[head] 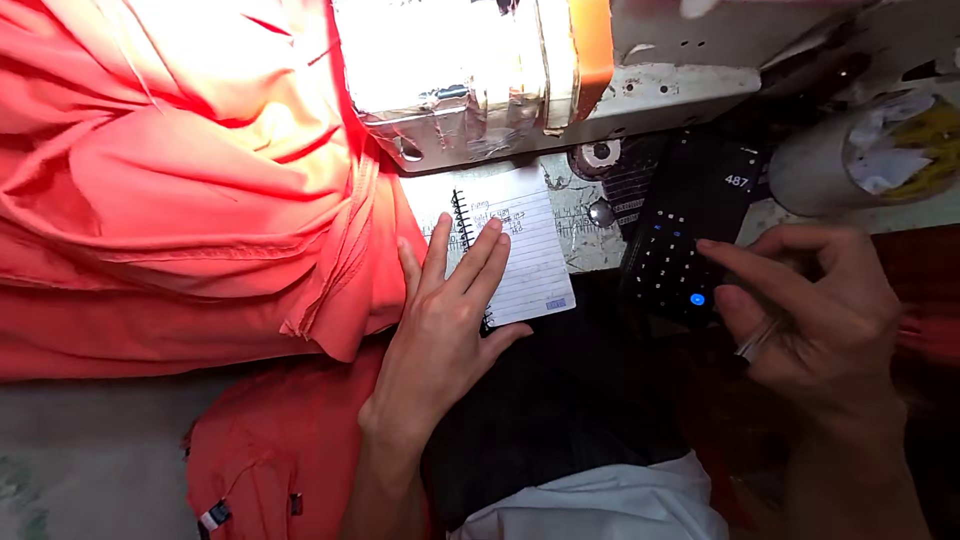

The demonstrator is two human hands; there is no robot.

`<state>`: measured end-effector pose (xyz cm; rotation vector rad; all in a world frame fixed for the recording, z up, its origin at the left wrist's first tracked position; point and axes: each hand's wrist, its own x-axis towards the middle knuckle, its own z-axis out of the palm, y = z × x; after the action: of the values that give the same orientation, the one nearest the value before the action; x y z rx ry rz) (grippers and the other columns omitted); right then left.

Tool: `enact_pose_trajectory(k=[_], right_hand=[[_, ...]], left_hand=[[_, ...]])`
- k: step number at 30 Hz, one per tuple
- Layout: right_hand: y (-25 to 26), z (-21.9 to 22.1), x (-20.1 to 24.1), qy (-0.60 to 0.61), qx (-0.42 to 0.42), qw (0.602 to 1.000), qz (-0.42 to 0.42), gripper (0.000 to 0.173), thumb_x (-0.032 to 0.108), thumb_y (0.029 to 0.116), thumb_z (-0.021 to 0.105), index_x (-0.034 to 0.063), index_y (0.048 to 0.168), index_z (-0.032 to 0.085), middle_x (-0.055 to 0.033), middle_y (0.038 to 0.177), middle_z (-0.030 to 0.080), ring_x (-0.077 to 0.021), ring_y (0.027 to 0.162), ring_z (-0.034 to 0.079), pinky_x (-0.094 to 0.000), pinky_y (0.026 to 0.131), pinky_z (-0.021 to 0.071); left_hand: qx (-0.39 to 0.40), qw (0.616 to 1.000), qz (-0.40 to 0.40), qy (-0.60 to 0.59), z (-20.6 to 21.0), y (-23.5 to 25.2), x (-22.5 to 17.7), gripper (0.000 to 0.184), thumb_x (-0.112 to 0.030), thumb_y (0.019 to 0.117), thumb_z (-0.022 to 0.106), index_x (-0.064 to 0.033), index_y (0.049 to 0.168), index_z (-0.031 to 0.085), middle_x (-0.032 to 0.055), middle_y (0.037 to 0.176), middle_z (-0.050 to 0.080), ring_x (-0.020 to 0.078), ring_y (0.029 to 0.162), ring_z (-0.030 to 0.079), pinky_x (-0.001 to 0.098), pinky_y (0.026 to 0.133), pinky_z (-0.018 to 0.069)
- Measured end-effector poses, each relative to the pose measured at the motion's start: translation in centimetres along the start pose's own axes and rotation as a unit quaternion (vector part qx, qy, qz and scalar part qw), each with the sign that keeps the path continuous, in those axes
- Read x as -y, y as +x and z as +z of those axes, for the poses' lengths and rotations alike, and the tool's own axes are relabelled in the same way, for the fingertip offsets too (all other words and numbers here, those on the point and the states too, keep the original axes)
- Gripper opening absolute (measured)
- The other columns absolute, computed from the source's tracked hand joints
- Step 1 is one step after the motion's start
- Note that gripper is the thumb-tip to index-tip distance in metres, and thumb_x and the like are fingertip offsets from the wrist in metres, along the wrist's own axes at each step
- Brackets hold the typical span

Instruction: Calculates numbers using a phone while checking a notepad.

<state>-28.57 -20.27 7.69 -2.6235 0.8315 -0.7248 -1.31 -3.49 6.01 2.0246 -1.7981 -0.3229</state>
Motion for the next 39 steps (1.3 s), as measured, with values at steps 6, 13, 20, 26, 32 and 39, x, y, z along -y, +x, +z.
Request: enact_pose_trajectory(k=[6, 13, 20, 26, 32, 39], right_hand=[[-1.5, -0.4, -0.9, -0.029, -0.056, 0.998, 0.006, 0.033, 0.022, 0.1039, 0.051, 0.0027, 0.113, 0.076, -0.0168, 0.098, 0.055, -0.0165, 0.083, 0.048, -0.0238, 0.073, 0.0389], [-2.5, -0.7, -1.3, -0.032, -0.063, 0.997, 0.011, 0.031, 0.020, 0.1025, 0.052, 0.0038, 0.112, 0.077, -0.0141, 0.096, 0.054, -0.0144, 0.082, 0.047, -0.0224, 0.072, 0.0383], [-2.3, -0.2, -1.2, -0.027, -0.060, 0.998, 0.005, 0.031, 0.020, 0.1024, 0.052, 0.0047, 0.114, 0.077, -0.0138, 0.097, 0.054, -0.0146, 0.082, 0.047, -0.0231, 0.072, 0.0378], [-0.9, 0.2, -0.8, -0.037, -0.026, 0.999, 0.004, 0.036, 0.025, 0.1033, 0.050, 0.0085, 0.122, 0.075, -0.0147, 0.101, 0.053, -0.0171, 0.084, 0.046, -0.0268, 0.074, 0.0379], [0.9, 0.4, -0.7, -0.051, 0.037, 0.998, 0.014, 0.037, 0.026, 0.1026, 0.049, 0.0149, 0.126, 0.075, -0.0197, 0.108, 0.058, -0.0282, 0.094, 0.052, -0.0410, 0.080, 0.0408], [-0.5, -0.5, -1.1, -0.027, -0.012, 1.000, 0.000, 0.035, 0.022, 0.1019, 0.050, 0.0115, 0.123, 0.076, -0.0138, 0.101, 0.053, -0.0158, 0.084, 0.045, -0.0256, 0.073, 0.0365]], left_hand=[[-0.001, 1.000, 0.010, -0.011, 0.1, 0.0, 0.2, 0.080, -0.060, 0.0904, 0.065, -0.0057, 0.148, 0.054, 0.0085, 0.160, 0.046, 0.0458, 0.152, 0.028, 0.0810, 0.112, 0.0178], [-0.005, 1.000, 0.007, -0.005, -0.1, 0.0, 0.1, 0.081, -0.062, 0.0916, 0.061, -0.0035, 0.147, 0.055, 0.0115, 0.159, 0.046, 0.0463, 0.152, 0.028, 0.0783, 0.114, 0.0160], [-0.002, 1.000, 0.004, -0.004, -0.2, -0.1, 0.2, 0.081, -0.063, 0.0915, 0.061, -0.0040, 0.148, 0.055, 0.0111, 0.159, 0.046, 0.0462, 0.151, 0.029, 0.0791, 0.114, 0.0148], [-0.003, 1.000, 0.005, -0.002, -0.2, -0.1, 0.2, 0.082, -0.063, 0.0912, 0.061, -0.0040, 0.148, 0.054, 0.0106, 0.160, 0.045, 0.0458, 0.152, 0.028, 0.0797, 0.114, 0.0128], [-0.003, 1.000, 0.005, -0.004, -0.1, -0.1, 0.2, 0.081, -0.062, 0.0912, 0.062, -0.0045, 0.148, 0.054, 0.0101, 0.160, 0.045, 0.0446, 0.153, 0.027, 0.0793, 0.115, 0.0125], [-0.005, 1.000, 0.006, -0.007, -0.1, -0.1, 0.2, 0.082, -0.063, 0.0913, 0.062, -0.0042, 0.148, 0.054, 0.0102, 0.160, 0.045, 0.0451, 0.152, 0.027, 0.0790, 0.115, 0.0124]])
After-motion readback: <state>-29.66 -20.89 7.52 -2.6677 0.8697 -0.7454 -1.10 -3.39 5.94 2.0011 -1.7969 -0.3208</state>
